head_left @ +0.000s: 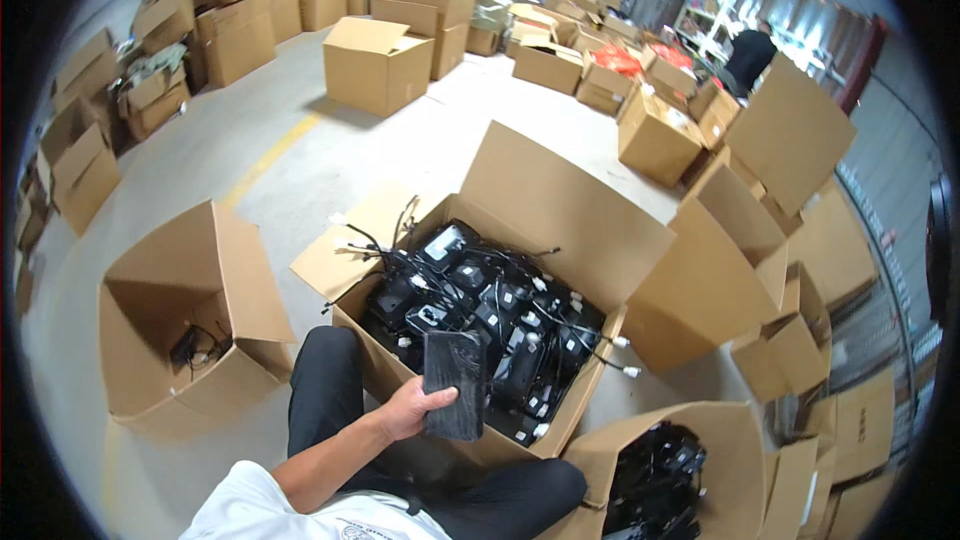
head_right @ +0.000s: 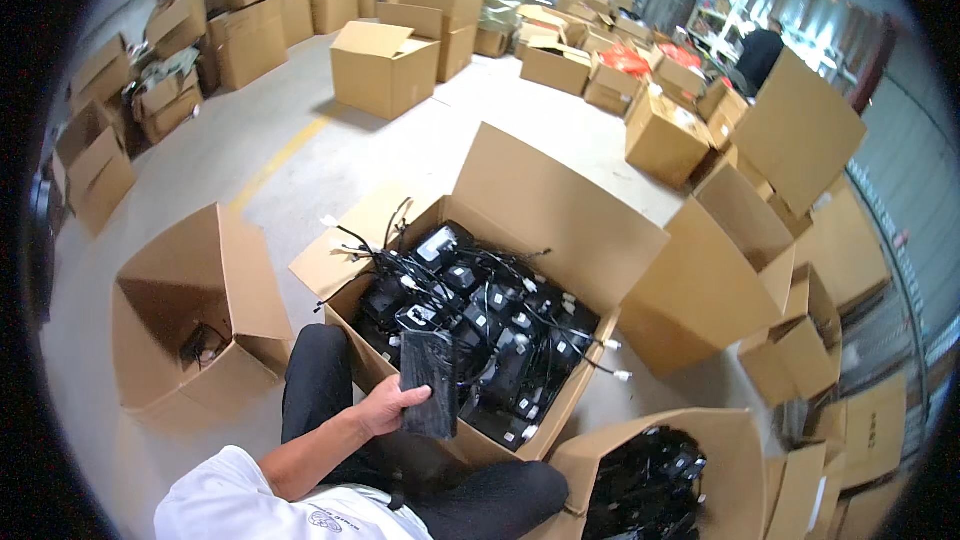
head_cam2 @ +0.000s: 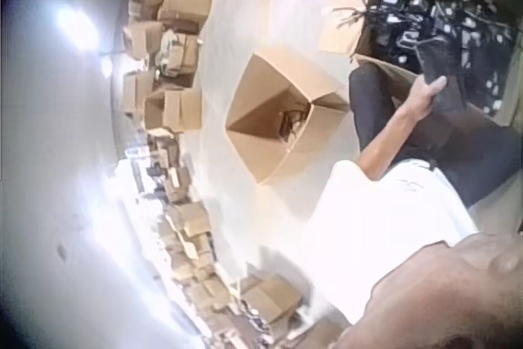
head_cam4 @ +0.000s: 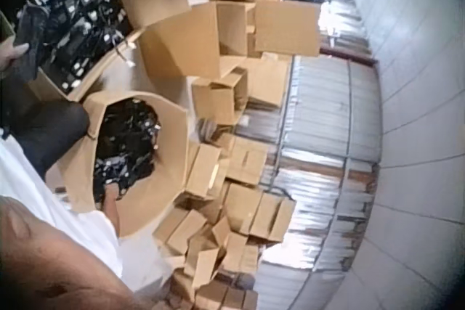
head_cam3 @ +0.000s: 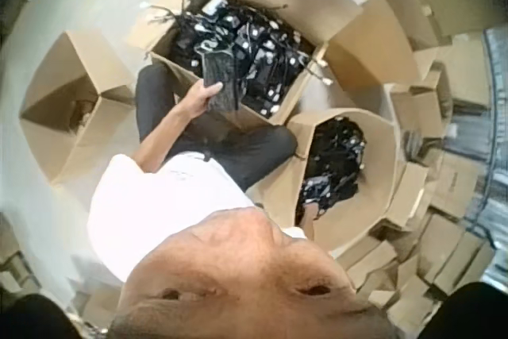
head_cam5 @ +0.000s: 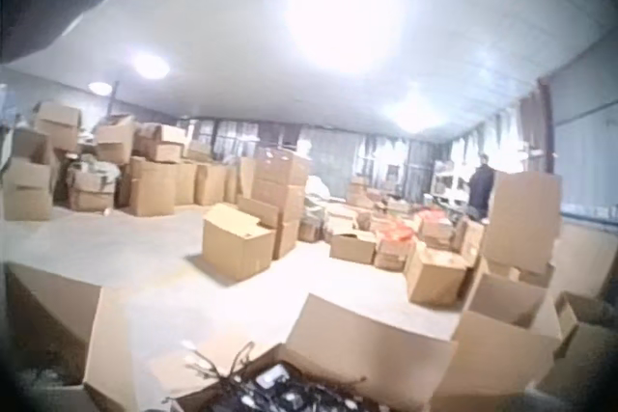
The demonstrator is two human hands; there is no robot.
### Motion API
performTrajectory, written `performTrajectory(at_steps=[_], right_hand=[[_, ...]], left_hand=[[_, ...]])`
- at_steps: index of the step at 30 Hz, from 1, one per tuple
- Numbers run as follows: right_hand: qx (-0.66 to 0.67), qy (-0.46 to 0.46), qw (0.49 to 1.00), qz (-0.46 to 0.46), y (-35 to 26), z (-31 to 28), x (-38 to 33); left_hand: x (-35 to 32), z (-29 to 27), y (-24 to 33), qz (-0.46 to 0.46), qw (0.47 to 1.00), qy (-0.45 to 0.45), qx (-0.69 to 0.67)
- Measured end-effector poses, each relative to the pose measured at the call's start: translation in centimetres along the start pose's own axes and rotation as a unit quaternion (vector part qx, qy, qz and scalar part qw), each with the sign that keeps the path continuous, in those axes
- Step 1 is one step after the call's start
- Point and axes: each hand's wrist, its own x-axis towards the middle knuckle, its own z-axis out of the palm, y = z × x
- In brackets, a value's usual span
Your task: The person sorts electronic display units with wiring by hand, transferring them from one cardboard box to another.
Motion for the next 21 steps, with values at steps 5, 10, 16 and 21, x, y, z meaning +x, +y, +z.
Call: performTrajectory(at_steps=[5,10,16,21], right_hand=[[0.067,0.221,0.968,0.102,-0.9,-6.0,-4.7],[0.392,0.383,0.832,-0.085,-11.6,-33.9,-22.2],[0.575,0.362,0.665,-0.311,-17.7,-45.4,-25.5],[0.557,0.144,0.612,-0.543,-36.4,-47.9,-30.6]], left_hand=[[1.1,1.0,-0.5,-0.004,0.999,0.023,0.027],[0.4,-0.1,2.0,0.037,0.996,0.081,0.03],[3.6,-0.3,3.1,0.101,0.99,0.048,0.088],[2.1,0.7,6.6,0.075,0.995,-0.044,0.053]])
